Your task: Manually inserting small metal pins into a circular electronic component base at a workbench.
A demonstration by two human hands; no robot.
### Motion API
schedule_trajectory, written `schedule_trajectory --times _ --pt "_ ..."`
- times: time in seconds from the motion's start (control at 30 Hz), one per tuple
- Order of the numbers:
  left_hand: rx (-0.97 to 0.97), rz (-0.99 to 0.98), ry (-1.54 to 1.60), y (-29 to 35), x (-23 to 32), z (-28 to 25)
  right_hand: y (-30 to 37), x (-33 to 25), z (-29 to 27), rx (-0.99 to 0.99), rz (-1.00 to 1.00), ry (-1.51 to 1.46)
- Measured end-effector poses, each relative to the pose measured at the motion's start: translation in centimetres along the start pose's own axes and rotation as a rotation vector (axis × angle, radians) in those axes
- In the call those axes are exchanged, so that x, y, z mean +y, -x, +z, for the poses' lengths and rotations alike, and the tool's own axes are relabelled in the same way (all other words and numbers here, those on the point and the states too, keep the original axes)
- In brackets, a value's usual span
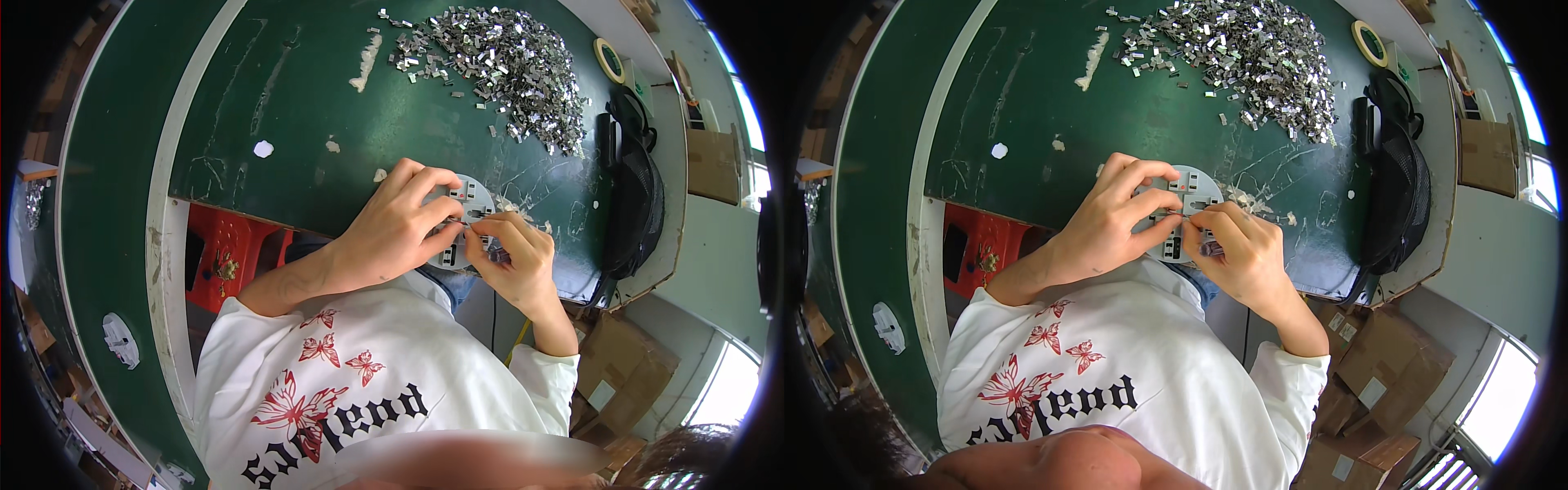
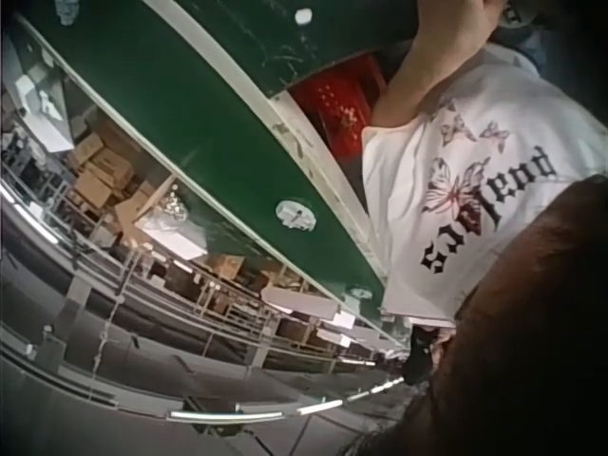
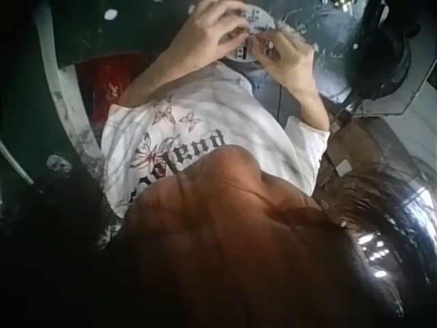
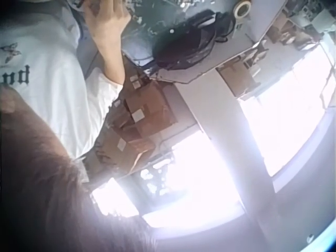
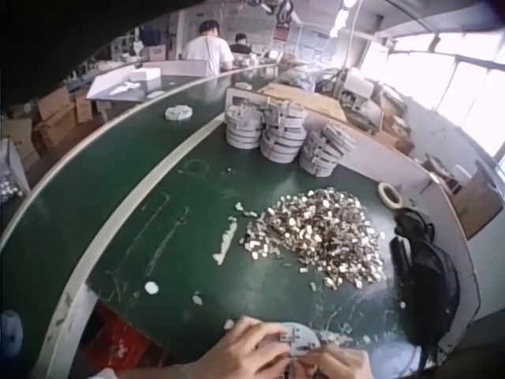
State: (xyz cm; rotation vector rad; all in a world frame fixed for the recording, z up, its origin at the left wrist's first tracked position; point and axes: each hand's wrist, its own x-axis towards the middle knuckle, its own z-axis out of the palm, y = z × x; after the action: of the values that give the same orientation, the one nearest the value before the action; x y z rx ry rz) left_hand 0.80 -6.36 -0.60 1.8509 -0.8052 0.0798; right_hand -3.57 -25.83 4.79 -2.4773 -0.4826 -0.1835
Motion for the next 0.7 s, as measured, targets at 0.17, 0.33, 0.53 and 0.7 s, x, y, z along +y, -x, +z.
schedule_trajectory --times 0.17,0.33,0.53,0.7 --pt "0.012 0.027 0.024 -0.1 0.0 0.2 0.0 -0.2 0.0 -0.002 0.008 0.003" --pt "0.039 -0.034 0.098 0.2 -0.2 0.4 0.2 -0.1 0.7 0.012 -0.04 0.069" --pt "0.033 -0.028 0.069 0.1 -0.1 -0.1 -0.4 -0.1 0.5 -0.057 -0.127 0.138" --pt "0.032 -0.013 0.046 0.2 -0.4 -0.4 -1.0 -0.1 0.0 -0.173 -0.157 0.195"
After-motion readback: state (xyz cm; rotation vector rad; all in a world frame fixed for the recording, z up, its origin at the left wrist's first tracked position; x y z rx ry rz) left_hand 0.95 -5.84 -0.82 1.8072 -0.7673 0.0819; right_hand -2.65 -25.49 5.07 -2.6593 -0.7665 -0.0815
